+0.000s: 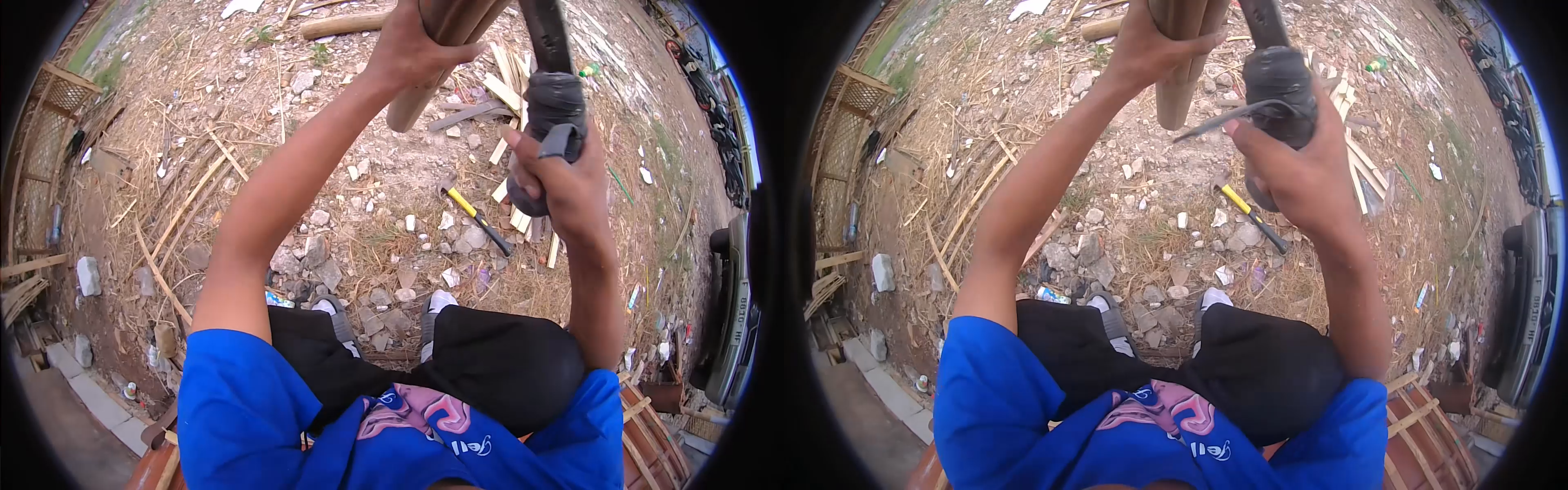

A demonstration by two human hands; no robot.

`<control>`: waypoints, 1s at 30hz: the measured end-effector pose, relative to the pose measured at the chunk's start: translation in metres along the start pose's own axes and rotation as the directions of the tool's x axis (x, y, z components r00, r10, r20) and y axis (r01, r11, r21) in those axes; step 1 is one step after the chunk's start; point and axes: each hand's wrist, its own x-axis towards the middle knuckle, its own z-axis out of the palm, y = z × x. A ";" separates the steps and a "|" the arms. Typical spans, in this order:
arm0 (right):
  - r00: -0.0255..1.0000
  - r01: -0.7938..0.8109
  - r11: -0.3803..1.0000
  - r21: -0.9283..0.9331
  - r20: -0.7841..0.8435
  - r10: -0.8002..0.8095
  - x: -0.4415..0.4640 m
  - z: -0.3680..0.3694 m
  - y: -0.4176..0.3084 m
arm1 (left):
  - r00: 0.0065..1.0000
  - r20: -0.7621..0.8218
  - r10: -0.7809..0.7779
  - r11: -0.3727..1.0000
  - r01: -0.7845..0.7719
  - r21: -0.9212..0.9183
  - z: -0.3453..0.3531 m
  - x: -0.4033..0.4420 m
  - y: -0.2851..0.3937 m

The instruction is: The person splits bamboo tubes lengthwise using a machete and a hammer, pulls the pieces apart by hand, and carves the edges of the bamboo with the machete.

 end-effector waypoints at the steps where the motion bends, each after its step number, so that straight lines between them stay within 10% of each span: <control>1: 0.998 -0.052 0.987 -0.150 -0.025 0.049 0.010 -0.002 0.030 | 0.994 0.075 -0.081 0.994 0.075 0.086 0.005 -0.027 -0.046; 5: 0.988 -0.149 0.984 -0.098 -0.048 0.145 0.028 -0.005 0.047 | 0.923 0.339 -0.182 0.973 0.119 0.198 0.022 -0.090 -0.115; 19: 0.950 -0.296 0.955 0.001 0.107 0.294 0.000 -0.023 0.054 | 0.931 0.237 -0.277 0.943 0.311 -0.117 0.053 -0.073 -0.106; 30: 0.947 -0.316 0.942 0.117 0.096 0.306 0.000 -0.023 0.067 | 0.977 0.154 -0.150 0.974 0.172 -0.148 0.063 -0.076 -0.110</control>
